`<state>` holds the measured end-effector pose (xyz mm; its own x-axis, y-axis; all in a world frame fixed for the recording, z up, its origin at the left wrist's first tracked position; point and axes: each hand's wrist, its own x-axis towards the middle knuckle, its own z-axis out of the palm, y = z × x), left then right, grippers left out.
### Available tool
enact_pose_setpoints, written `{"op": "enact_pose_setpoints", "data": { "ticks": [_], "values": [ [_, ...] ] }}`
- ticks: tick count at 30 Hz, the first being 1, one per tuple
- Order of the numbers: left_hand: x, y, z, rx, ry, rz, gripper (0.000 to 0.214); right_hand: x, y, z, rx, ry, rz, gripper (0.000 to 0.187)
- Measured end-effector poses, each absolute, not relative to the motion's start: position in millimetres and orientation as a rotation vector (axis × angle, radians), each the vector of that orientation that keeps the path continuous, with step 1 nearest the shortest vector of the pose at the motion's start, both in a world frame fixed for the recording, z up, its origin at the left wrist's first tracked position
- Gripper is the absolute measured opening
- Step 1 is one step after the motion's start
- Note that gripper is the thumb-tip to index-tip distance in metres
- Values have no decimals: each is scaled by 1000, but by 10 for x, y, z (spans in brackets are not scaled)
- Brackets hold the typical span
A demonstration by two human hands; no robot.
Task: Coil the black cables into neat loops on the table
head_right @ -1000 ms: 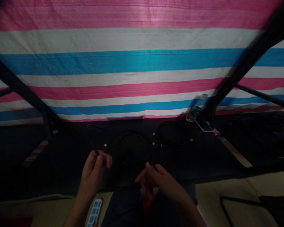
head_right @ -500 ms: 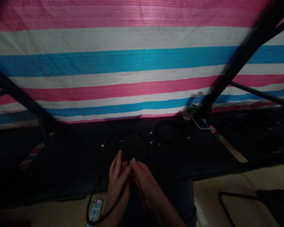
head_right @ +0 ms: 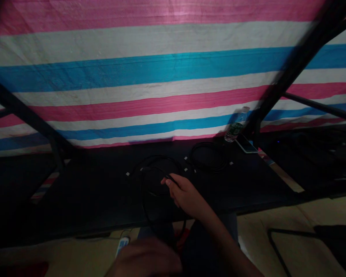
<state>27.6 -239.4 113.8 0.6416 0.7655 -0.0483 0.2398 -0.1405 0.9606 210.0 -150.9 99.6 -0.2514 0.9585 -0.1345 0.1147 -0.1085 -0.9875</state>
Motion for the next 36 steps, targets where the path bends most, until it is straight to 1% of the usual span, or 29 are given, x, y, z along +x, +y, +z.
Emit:
{"op": "enact_pose_setpoints", "data": {
  "ticks": [2,3,5,8,10,13,16,19,21,23,25,27,29,32,36],
  "values": [
    [198,-2180,1344,1944,1032,934,34,2121,-1495,1130,-1201,-1565,1382,27],
    [193,-2055,1396,2059,1109,1031,38,2123,-1491,1203,-1168,-1642,1355,25],
    [227,-1804,1403,2164,1209,1036,39,2129,-1482,1331,-1117,-1762,1357,24],
    [272,-1533,1281,2092,1224,923,19,2218,-1466,1413,-1158,-1750,1452,32],
    [221,-1446,1194,1959,1269,967,19,2351,-1476,1377,-1202,-1659,1538,36],
    [12,-1378,1106,1611,1384,1187,24,2604,-1556,1227,-1247,-1570,1665,38],
    [-182,-1343,1030,1129,1388,1337,33,2791,-1673,1056,-1222,-1487,1694,34],
    [-179,-1379,918,831,1310,1370,40,2853,-1739,964,-1198,-1467,1661,33],
    [-77,-1443,808,741,1250,1343,46,2848,-1728,966,-1251,-1428,1572,33],
    [56,-1526,669,681,1179,1255,51,2827,-1675,1021,-1312,-1321,1415,34],
    [197,-1623,514,619,1122,1167,54,2790,-1596,1129,-1318,-1228,1279,37],
    [346,-1738,363,516,1067,1115,56,2729,-1511,1289,-1284,-1216,1225,40],
    [514,-1875,238,375,993,1055,60,2637,-1438,1484,-1231,-1285,1277,42],
    [789,-2108,118,184,901,886,62,2446,-1378,1770,-1078,-1436,1511,50],
    [1063,-2352,98,129,930,624,50,2086,-1445,1956,-930,-1543,1766,61]
  ]
}}
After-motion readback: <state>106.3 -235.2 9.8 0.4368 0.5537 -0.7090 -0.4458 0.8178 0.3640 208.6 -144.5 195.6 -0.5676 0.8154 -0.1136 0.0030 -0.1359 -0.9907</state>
